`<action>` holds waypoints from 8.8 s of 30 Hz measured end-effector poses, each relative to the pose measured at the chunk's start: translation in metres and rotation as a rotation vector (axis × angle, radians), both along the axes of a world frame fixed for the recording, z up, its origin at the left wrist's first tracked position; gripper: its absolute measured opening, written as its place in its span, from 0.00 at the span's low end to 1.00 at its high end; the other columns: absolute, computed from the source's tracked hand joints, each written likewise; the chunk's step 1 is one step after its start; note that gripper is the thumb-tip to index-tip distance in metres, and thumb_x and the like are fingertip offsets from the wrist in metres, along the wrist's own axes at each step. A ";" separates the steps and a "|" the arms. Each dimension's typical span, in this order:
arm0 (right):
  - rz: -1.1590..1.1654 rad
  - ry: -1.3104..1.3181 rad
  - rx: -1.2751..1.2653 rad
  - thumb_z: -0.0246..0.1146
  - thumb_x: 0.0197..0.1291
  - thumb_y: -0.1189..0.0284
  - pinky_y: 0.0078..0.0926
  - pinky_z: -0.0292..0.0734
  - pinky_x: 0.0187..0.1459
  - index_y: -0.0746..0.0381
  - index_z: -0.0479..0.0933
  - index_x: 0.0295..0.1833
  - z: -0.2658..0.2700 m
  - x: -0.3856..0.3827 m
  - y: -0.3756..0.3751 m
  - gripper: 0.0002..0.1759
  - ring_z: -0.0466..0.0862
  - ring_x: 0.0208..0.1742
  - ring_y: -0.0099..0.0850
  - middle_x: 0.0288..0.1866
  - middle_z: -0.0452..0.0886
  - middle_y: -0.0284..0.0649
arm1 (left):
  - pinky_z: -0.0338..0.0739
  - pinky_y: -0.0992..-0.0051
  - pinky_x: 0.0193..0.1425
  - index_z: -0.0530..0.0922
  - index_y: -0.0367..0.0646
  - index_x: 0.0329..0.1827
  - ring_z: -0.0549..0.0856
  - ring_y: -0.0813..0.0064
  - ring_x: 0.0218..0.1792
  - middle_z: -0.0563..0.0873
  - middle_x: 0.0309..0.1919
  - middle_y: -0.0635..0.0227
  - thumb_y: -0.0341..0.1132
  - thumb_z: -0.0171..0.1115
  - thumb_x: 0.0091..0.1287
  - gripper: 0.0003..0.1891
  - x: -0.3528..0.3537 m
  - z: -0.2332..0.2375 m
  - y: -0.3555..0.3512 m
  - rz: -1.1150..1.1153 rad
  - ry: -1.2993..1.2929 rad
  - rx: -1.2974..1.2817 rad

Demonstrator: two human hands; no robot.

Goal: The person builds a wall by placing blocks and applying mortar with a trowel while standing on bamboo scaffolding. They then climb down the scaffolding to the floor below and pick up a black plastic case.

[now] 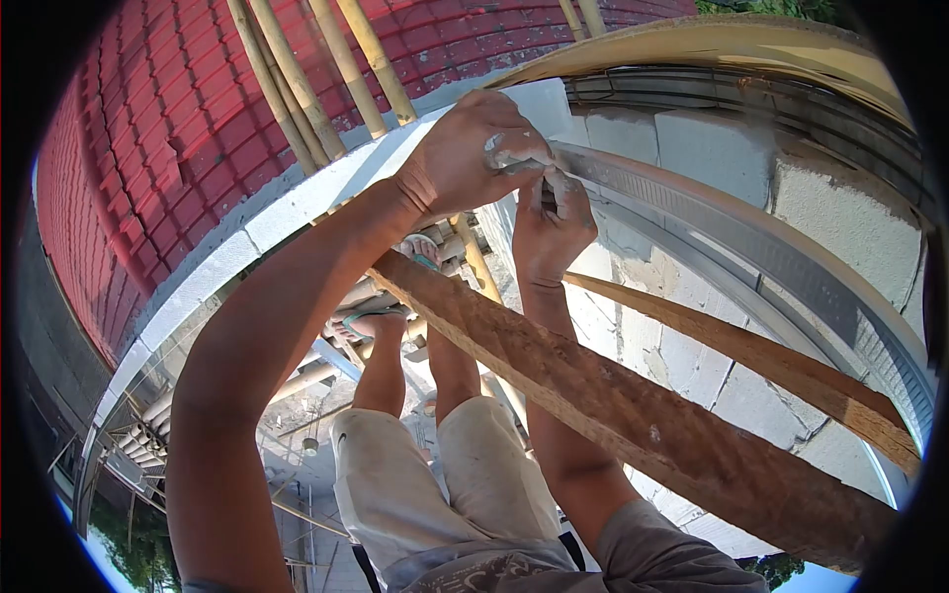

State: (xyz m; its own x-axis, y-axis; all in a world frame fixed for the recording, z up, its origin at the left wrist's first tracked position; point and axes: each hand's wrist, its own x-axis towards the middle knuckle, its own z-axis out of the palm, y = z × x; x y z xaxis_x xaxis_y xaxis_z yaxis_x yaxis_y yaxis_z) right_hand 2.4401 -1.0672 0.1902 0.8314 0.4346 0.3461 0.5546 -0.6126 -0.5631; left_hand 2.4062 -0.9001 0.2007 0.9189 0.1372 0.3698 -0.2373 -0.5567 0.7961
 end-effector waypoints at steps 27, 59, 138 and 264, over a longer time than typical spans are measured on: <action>-0.388 0.725 0.042 0.66 0.60 0.65 0.20 0.74 0.34 0.69 0.82 0.46 0.025 0.030 -0.035 0.17 0.79 0.35 0.24 0.41 0.82 0.40 | 0.69 0.66 0.54 0.87 0.55 0.35 0.85 0.64 0.38 0.86 0.28 0.62 0.49 0.65 0.57 0.11 0.027 0.016 0.030 0.144 0.385 0.274; 0.223 1.382 -0.818 0.68 0.57 0.71 0.26 0.76 0.27 0.61 0.72 0.59 0.010 -0.062 -0.128 0.24 0.82 0.33 0.30 0.39 0.81 0.40 | 0.80 0.69 0.44 0.85 0.42 0.41 0.87 0.72 0.34 0.88 0.31 0.65 0.50 0.63 0.62 0.19 -0.500 0.069 -0.270 1.539 1.040 -1.109; 0.435 0.276 -1.319 0.66 0.33 0.27 0.42 0.63 0.70 0.67 0.63 0.72 0.006 0.087 0.130 0.68 0.65 0.74 0.49 0.72 0.64 0.58 | 0.74 0.76 0.44 0.78 0.41 0.53 0.81 0.77 0.39 0.83 0.42 0.68 0.39 0.56 0.72 0.14 -0.471 0.216 -0.356 1.531 0.999 -1.413; 0.942 0.038 -1.258 0.53 0.54 0.68 0.52 0.27 0.77 0.54 0.48 0.79 -0.380 -0.151 0.087 0.44 0.41 0.81 0.48 0.81 0.45 0.51 | 0.62 0.58 0.67 0.82 0.51 0.46 0.74 0.63 0.62 0.84 0.49 0.73 0.36 0.69 0.52 0.16 -0.425 0.038 -0.254 1.027 1.352 -0.751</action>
State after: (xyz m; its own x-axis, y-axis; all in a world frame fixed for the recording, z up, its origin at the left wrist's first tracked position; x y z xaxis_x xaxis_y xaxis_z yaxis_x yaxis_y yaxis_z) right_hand 2.2889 -0.9804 -0.1902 0.1051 0.7635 -0.6373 0.9906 -0.1366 -0.0003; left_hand 1.9813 -1.1542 0.2384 -0.0387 0.5300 -0.8471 0.8509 0.4620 0.2502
